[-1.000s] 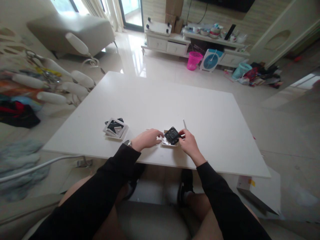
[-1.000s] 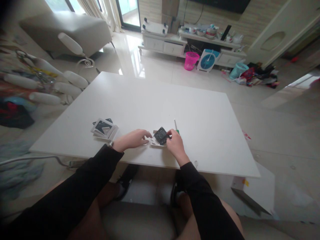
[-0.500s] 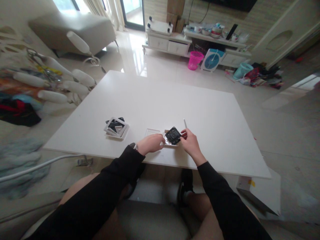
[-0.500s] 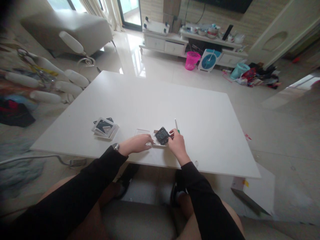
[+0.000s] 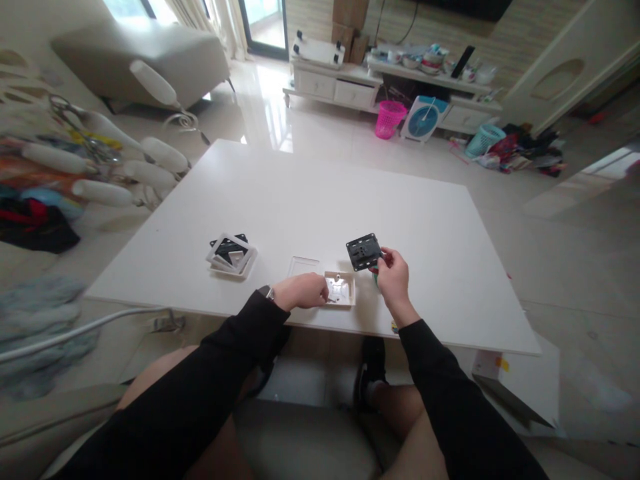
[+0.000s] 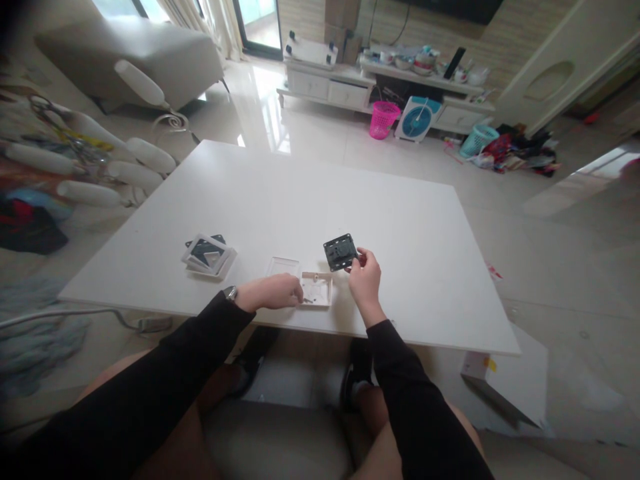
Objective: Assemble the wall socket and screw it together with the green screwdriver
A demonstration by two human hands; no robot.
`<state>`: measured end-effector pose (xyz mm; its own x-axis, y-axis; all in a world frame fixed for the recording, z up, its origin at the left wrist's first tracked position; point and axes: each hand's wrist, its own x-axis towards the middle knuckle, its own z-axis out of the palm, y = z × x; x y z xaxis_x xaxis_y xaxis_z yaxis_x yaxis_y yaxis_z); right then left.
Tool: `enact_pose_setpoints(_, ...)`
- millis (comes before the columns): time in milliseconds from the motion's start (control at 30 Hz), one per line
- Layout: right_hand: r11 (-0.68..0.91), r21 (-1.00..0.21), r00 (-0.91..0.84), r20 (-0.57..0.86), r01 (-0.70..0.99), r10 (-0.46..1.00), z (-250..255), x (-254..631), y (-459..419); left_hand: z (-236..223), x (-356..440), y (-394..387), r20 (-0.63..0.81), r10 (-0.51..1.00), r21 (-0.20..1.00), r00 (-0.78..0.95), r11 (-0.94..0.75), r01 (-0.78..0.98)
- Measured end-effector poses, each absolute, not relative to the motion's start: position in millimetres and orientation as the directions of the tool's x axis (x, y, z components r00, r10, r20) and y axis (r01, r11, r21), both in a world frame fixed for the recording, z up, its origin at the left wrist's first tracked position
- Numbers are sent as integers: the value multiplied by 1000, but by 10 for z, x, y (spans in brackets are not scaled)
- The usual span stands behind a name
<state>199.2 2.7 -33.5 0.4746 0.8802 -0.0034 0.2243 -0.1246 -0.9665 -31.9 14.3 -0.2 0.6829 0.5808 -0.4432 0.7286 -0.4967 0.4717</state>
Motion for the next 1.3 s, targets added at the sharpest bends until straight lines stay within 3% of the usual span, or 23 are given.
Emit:
enact_pose_setpoints(167, -171, -983, 474, -121, 64, 872, -345, 1972, 51, 7, -346, 128, -465, 588, 499, 662, -443, 745)
enact_pose_setpoints(333, -106, -977, 424, -19, 183, 905, -314, 1932, 14, 44, -373, 189, -361, 680, 569, 638, -381, 728)
enact_pose_setpoints(400, -35, -966, 379, 68, 257, 923, -282, 1909, -14, 93, -354, 227, -327, 765, 675, 554, -221, 703)
enact_pose_setpoints(500, 100, -919, 285, 220, 381, 933, -196, 1862, -68, 191, -299, 263, -448, 788, 859, 422, 249, 446)
enact_pose_setpoints(567, 186, -870, 204, 306, 457, 930, -124, 1821, -109, 246, -264, 266, -522, 758, 852, 391, 485, 199)
enact_pose_setpoints(633, 261, -823, 111, 362, 505, 926, -58, 1780, -147, 277, -242, 260, -552, 749, 812, 366, 582, 33)
enact_pose_setpoints(733, 318, -791, 19, 384, 523, 923, 5, 1741, -183, 294, -235, 248, -587, 743, 764, 322, 640, -85)
enact_pose_setpoints(867, 310, -793, 20, 375, 525, 927, 22, 1734, -191, 321, -227, 233, -623, 701, 704, 347, 696, -141)
enact_pose_setpoints(1000, 347, -838, 33, 397, 421, 917, -1, 1729, -190, 329, -171, 221, -564, 746, 716, 354, 655, -240)
enact_pose_setpoints(1167, 179, -944, 199, 238, 277, 951, -82, 1723, -138, 277, -115, 224, -506, 803, 773, 315, 584, -248)
enact_pose_setpoints(1300, -130, -989, 263, -146, -78, 954, -168, 1727, -62, 212, -110, 221, -471, 832, 832, 294, 529, -164)
